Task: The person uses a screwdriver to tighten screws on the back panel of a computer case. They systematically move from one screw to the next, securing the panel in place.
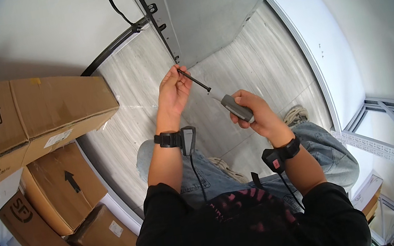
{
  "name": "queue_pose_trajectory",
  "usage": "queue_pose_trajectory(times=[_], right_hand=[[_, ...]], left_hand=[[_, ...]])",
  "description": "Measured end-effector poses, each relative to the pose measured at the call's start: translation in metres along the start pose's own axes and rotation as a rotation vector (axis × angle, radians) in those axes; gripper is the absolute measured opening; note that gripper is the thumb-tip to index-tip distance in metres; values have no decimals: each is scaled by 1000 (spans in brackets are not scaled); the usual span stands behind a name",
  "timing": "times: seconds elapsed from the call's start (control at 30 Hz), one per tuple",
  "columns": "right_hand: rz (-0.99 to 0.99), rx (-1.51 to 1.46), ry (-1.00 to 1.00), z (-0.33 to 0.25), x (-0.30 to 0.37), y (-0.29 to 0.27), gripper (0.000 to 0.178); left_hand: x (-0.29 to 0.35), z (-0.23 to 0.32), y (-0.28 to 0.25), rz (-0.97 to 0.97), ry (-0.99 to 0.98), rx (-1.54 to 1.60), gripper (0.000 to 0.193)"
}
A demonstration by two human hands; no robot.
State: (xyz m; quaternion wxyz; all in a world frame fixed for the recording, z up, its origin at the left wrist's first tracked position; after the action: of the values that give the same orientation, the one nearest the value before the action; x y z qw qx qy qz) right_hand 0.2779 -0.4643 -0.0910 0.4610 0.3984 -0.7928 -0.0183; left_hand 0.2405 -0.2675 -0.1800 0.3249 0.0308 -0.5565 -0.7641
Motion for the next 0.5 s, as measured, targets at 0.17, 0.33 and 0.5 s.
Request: queue_pose_trajectory(times=[0.17,0.33,0.5], right_hand=[[172,310,-234,-4,-3,9,24],[201,304,-377,-4,-7,24,29],[259,336,-454,-9,-13,31,30]], left_hand=[[-8,17,29,20,50,-80,16],[-21,25,39,7,63,-86,21],[-25,34,55,-18,83,-127,21]])
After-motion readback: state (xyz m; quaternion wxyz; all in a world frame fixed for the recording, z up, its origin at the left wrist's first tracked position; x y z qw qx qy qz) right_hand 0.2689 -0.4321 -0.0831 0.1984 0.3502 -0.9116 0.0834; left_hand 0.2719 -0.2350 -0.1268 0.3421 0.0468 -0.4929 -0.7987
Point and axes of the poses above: each hand's wrist, its own x-axis away from the middle knuckle, its own y-axis out of the palm, z = x × y, the point moved 7 cm from there along -x, towards the middle knuckle, and after that the axes turned 9 degrees about y, right-handed, at the moved point
